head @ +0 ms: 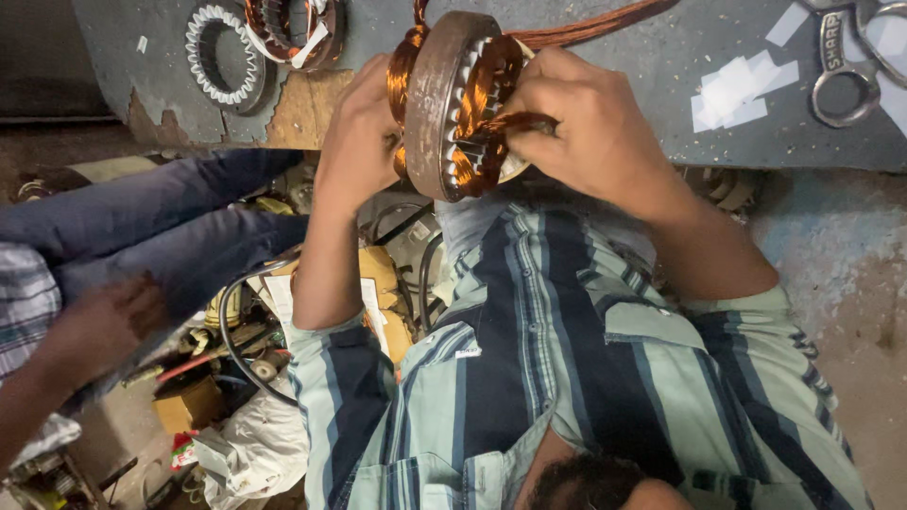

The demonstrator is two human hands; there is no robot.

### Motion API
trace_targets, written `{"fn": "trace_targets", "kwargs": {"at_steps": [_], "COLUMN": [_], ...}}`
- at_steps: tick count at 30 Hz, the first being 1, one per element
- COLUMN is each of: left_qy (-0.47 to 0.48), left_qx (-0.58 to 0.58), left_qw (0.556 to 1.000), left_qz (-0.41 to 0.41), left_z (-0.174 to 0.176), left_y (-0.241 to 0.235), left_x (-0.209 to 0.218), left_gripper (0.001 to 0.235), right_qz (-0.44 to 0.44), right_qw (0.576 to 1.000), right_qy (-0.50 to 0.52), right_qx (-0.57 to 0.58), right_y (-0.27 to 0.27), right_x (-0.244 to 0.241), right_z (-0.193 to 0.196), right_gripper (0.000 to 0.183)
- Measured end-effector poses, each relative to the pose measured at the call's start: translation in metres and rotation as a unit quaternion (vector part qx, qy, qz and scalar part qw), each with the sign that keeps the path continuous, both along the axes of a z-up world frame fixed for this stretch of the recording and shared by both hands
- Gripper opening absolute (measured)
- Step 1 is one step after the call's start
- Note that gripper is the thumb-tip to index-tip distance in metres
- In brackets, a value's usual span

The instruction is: The person winds copper wire around a motor stator core, inserting white insulating strips between coil layers. They use a metal tool to press the wire into the slots and continue wrapping the wire around the core.

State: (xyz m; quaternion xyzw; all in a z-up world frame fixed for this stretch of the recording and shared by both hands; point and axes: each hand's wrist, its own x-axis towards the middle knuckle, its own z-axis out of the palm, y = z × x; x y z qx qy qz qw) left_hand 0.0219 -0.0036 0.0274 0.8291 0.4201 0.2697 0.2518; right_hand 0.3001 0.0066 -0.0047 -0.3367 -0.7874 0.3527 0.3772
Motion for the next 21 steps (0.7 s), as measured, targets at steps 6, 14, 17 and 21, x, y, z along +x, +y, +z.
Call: {"fn": "trace_targets", "kwargs": {"at_steps": [6, 14, 17, 21], "left_qy": [-0.049, 0.055, 0.070, 0.112], "left_qx": [-0.033, -0.020, -0.005, 0.027], "left_qw": [0.998, 0.998, 0.997, 0.992], "left_qz": [0.019, -0.002, -0.026, -0.044], "left_z": [-0.011, -0.011, -0.009, 0.003], "left_y": [0.000, 0.001, 0.006, 0.001], "left_x": [0.002, -0.012, -0.008, -0.010], "left_gripper": [0.022, 0.028, 0.029, 0.031], "right_qz": [-0.015, -0.018, 0.001, 0.038], "right_qw": [1.000, 0.999, 1.000, 0.998], "right_qy": [0.027, 0.027, 0.020, -0.034], "right_qx": [0.000, 0.010, -0.003, 0.026], "right_y": [-0.009, -0.006, -0.002, 0.006], "right_x": [0.000, -0.002, 0.003, 0.005], "right_z": [-0.002, -0.003, 0.002, 0.020], "right_gripper": [0.016, 0.018, 0.017, 0.024]}}
